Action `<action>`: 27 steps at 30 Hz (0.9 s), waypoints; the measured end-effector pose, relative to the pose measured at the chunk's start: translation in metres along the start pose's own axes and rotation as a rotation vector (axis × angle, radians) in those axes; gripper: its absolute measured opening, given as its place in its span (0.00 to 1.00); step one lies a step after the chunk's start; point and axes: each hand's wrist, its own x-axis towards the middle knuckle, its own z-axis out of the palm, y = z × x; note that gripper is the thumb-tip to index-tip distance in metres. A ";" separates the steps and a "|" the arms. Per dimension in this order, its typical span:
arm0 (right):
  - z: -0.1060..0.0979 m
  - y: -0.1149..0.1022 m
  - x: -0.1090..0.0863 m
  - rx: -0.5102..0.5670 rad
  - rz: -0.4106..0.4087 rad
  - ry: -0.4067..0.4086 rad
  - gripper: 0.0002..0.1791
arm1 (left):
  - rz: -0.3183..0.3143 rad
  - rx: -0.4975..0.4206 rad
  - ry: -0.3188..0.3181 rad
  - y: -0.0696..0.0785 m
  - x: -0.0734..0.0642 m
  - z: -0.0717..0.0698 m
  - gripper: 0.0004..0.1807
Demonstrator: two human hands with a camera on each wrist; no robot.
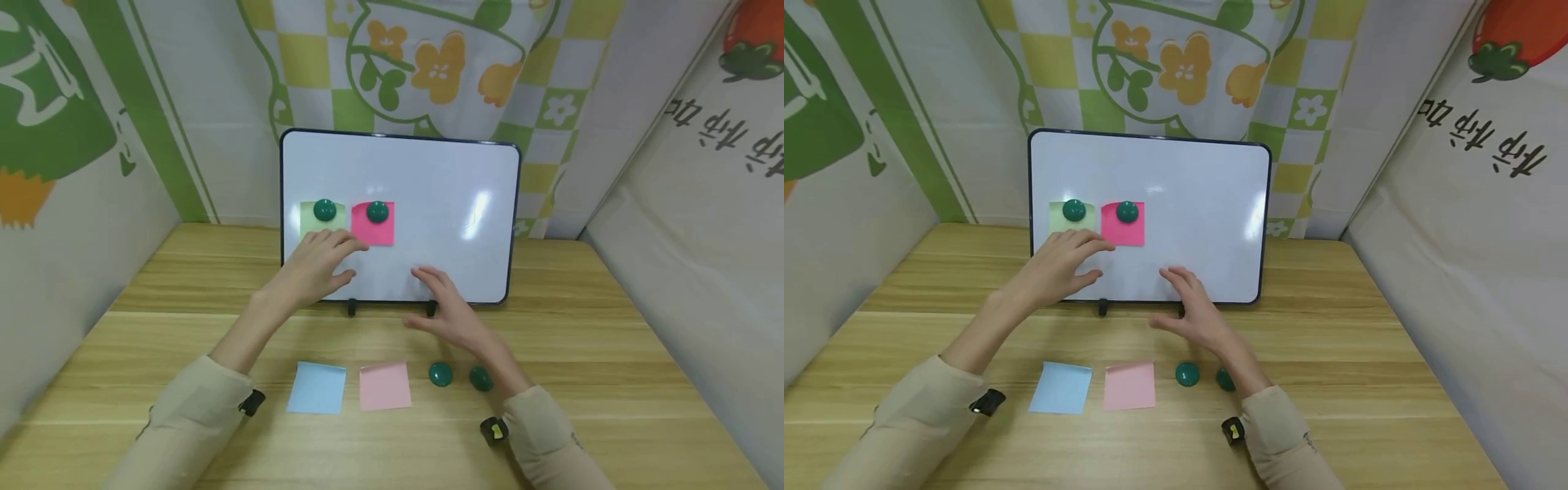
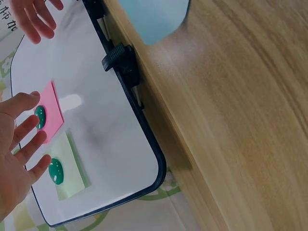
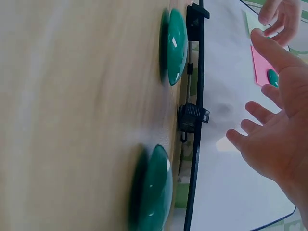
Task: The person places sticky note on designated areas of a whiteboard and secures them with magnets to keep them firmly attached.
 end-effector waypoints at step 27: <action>-0.002 -0.003 -0.040 0.075 0.072 -0.072 0.47 | -0.036 -0.078 -0.138 0.008 -0.025 -0.002 0.20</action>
